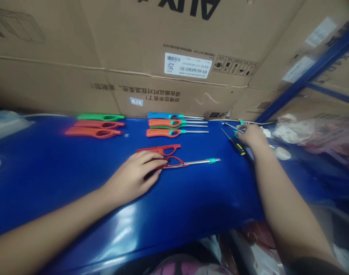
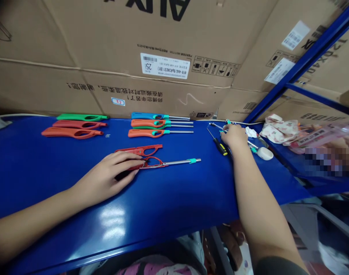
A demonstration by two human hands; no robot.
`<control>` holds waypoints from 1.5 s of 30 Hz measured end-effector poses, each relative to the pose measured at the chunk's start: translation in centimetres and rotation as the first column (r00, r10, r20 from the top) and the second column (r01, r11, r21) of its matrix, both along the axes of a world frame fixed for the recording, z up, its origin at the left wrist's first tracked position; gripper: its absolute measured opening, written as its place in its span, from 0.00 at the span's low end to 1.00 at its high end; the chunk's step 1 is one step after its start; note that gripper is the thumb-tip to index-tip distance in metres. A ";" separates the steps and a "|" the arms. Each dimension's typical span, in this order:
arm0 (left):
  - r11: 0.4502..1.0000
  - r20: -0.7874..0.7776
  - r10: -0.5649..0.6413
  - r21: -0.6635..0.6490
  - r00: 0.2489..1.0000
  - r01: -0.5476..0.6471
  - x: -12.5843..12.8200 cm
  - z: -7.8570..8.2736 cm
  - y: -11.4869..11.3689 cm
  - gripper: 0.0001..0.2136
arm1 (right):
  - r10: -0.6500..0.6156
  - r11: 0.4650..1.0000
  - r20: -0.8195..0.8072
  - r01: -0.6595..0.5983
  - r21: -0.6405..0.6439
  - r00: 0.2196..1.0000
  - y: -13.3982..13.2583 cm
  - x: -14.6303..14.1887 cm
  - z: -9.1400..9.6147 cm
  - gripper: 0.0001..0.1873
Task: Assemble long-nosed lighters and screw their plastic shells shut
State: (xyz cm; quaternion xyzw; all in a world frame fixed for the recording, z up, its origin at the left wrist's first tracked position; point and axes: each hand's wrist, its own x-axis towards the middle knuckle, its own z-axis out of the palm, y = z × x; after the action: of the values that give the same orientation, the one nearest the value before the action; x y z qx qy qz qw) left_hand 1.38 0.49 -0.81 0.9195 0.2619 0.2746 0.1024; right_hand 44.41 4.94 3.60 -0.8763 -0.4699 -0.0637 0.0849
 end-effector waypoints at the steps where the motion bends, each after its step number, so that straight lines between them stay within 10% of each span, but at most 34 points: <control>1: 1.000 -0.002 0.002 -0.008 1.000 -0.002 0.0 0.0 0.0 0.14 | 0.001 1.000 -0.008 -0.002 -0.008 1.000 0.1 -0.3 -0.4 0.11; 10: 0.999 -0.002 -0.014 -0.035 1.000 0.014 0.0 0.0 -0.2 0.14 | 0.262 0.964 -0.190 -0.244 0.109 0.946 -0.2 -3.6 0.6 0.11; 18: 0.997 -0.016 0.041 -0.065 0.999 -0.042 0.1 0.2 -0.3 0.15 | 0.721 0.634 -0.492 -0.752 0.181 0.488 -1.7 -11.5 -2.1 0.12; 28: 0.996 0.019 0.087 -0.035 0.996 -0.086 -0.1 -0.1 -0.1 0.12 | 0.781 0.614 -0.332 -0.747 0.254 0.529 -2.6 -11.8 -2.1 0.11; 45: 0.995 0.041 -0.022 -0.101 0.999 0.027 0.2 -0.1 -0.1 0.10 | 0.952 0.198 -0.238 -0.980 0.001 0.192 -5.9 -15.2 -0.8 0.07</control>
State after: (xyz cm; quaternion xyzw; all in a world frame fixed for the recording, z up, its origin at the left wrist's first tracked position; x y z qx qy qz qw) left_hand 1.54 0.41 -0.92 0.9106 0.2621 0.2781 0.1576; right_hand 29.18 -0.96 2.82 -0.3900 -0.9090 0.1215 0.0829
